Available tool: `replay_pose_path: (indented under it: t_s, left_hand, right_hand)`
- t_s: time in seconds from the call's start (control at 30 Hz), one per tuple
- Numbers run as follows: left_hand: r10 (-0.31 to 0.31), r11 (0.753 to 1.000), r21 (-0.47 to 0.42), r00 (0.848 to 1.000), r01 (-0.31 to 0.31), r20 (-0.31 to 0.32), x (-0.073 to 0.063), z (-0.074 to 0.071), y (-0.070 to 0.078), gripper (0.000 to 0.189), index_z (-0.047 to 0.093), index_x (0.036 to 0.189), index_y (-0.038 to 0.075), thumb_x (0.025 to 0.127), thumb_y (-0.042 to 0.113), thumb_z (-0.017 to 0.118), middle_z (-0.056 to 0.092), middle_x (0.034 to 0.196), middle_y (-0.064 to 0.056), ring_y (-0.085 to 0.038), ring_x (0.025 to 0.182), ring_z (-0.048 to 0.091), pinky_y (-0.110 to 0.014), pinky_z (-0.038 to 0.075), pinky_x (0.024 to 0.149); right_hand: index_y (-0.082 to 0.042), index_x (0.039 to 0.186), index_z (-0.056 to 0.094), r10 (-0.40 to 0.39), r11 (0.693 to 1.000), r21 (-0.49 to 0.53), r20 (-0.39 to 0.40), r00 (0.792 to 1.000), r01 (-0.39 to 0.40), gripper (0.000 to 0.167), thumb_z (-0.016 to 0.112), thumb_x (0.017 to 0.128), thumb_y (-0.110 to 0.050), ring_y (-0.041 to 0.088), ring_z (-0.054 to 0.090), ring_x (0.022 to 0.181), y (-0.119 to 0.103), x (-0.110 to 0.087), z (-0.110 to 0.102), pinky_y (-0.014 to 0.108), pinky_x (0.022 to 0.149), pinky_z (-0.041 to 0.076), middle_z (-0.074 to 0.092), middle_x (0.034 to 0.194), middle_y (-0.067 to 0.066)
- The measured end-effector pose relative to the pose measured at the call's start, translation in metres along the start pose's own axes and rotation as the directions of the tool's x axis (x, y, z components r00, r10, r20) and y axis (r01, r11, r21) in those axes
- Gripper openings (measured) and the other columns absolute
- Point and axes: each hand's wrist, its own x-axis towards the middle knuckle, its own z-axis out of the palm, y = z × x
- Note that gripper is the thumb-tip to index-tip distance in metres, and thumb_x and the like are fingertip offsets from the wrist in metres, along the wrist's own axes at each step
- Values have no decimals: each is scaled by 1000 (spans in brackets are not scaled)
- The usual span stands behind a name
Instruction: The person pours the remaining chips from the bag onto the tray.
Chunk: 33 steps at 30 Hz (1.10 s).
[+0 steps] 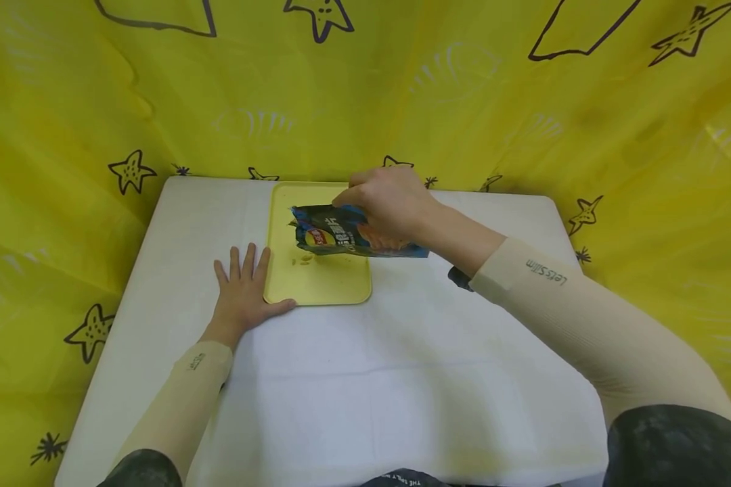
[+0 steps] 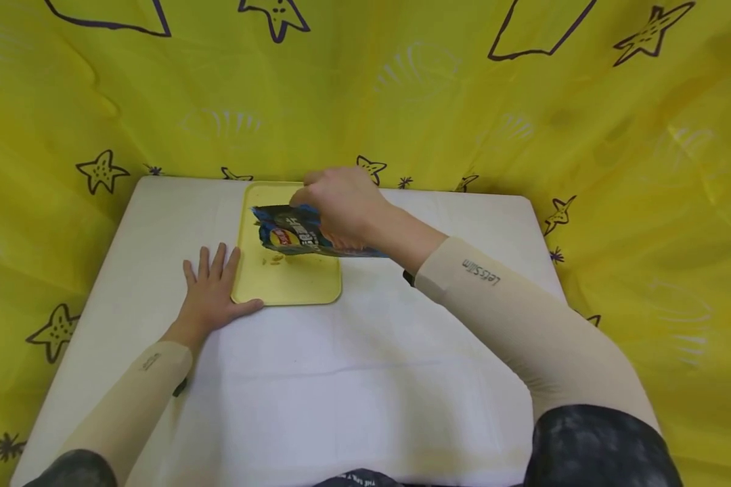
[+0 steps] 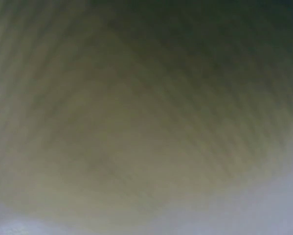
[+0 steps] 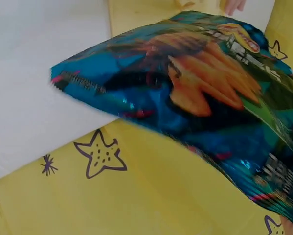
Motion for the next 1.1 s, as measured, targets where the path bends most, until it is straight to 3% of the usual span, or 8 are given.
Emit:
replay_pose_path:
  t_s: [0.4, 0.67, 0.9, 1.1]
  left_hand:
    - [0, 1000, 12, 1000, 0, -1, 1, 2, 0, 127, 4, 162, 15, 71, 95, 41, -2, 168, -18, -44, 150, -18, -66, -22, 110]
    - [1, 1000, 13, 1000, -1, -7, 1, 1, 0, 127, 4, 162, 15, 70, 96, 40, -2, 168, -18, -44, 150, -17, -66, -22, 110]
    - [-3, 1000, 10, 1000, 3, -1, 2, 2, 0, 126, 4, 162, 16, 71, 94, 42, -2, 168, -17, -43, 150, -19, -65, -23, 110]
    - [-2, 1000, 20, 1000, 2, 4, 3, 1, -1, 126, 3, 162, 15, 71, 94, 42, -2, 168, -17, -44, 150, -19, -66, -22, 110]
  right_hand:
    - [-31, 119, 75, 7, 1000, 1, 18, 1000, -7, 41, 70, 85, -9, 18, 65, 75, 0, 2, 1, 36, 48, 49, 69, 100, -2]
    - [-31, 120, 74, -13, 1000, -22, 17, 1000, 13, 46, 79, 77, -13, 20, 65, 76, 2, 2, 0, 38, 49, 49, 69, 100, -1]
    - [-30, 119, 75, 6, 1000, -11, -3, 1000, -6, 40, 65, 89, -6, 18, 64, 72, 0, 1, -1, 35, 48, 49, 69, 99, 0]
    - [-30, 118, 75, 18, 1000, -15, 1, 1000, -18, 39, 67, 89, -5, 18, 63, 70, 1, 2, -2, 35, 48, 48, 69, 97, 0]
